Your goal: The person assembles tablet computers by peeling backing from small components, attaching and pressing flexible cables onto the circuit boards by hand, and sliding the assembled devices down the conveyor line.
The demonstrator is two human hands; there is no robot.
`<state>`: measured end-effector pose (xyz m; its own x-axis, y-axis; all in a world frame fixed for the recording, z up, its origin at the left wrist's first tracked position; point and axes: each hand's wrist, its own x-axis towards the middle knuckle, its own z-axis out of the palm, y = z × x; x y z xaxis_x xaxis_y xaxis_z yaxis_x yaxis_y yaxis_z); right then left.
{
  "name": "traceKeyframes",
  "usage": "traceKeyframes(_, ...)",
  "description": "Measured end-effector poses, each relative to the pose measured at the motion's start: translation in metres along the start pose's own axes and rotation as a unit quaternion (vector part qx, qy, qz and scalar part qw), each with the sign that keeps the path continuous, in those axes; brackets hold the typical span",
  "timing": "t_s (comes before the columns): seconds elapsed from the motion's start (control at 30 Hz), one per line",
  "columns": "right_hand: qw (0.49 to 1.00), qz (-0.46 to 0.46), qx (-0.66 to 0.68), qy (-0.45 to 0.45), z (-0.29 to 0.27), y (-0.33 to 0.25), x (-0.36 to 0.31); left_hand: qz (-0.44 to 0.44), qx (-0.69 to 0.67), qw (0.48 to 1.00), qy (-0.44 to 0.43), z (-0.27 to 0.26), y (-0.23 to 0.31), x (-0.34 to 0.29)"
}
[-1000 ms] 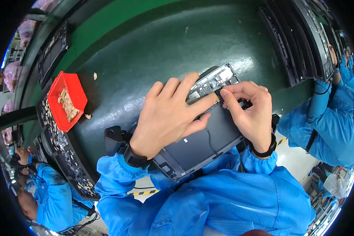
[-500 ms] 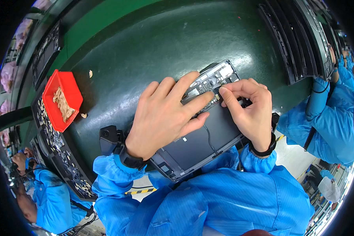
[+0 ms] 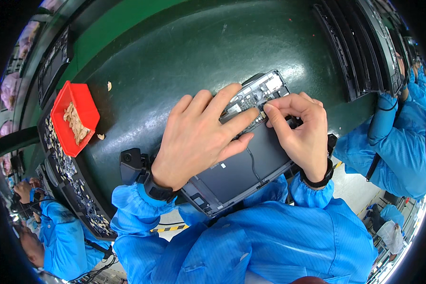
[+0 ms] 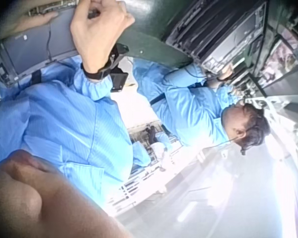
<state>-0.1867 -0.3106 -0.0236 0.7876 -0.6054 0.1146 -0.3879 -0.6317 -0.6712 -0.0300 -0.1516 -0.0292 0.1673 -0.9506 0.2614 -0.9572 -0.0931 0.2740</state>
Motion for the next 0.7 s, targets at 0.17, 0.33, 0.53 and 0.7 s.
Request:
traceKeyframes(0.17,0.999,0.033,0.030,-0.024,0.000,0.002,-0.001,0.012,0.012,1.000,0.008,0.000,0.000,-0.001)
traceKeyframes(0.33,0.999,0.028,0.038,-0.027,0.000,0.002,0.001,0.039,0.049,0.998,0.019,0.002,-0.002,-0.001)
traceKeyframes(0.53,0.997,-0.003,0.068,-0.032,0.000,0.003,0.004,0.035,0.072,0.997,0.020,0.002,0.003,0.000)
traceKeyframes(0.7,0.996,0.013,0.074,-0.052,-0.003,0.005,0.005,0.020,0.123,0.992,0.003,0.001,0.017,0.000)
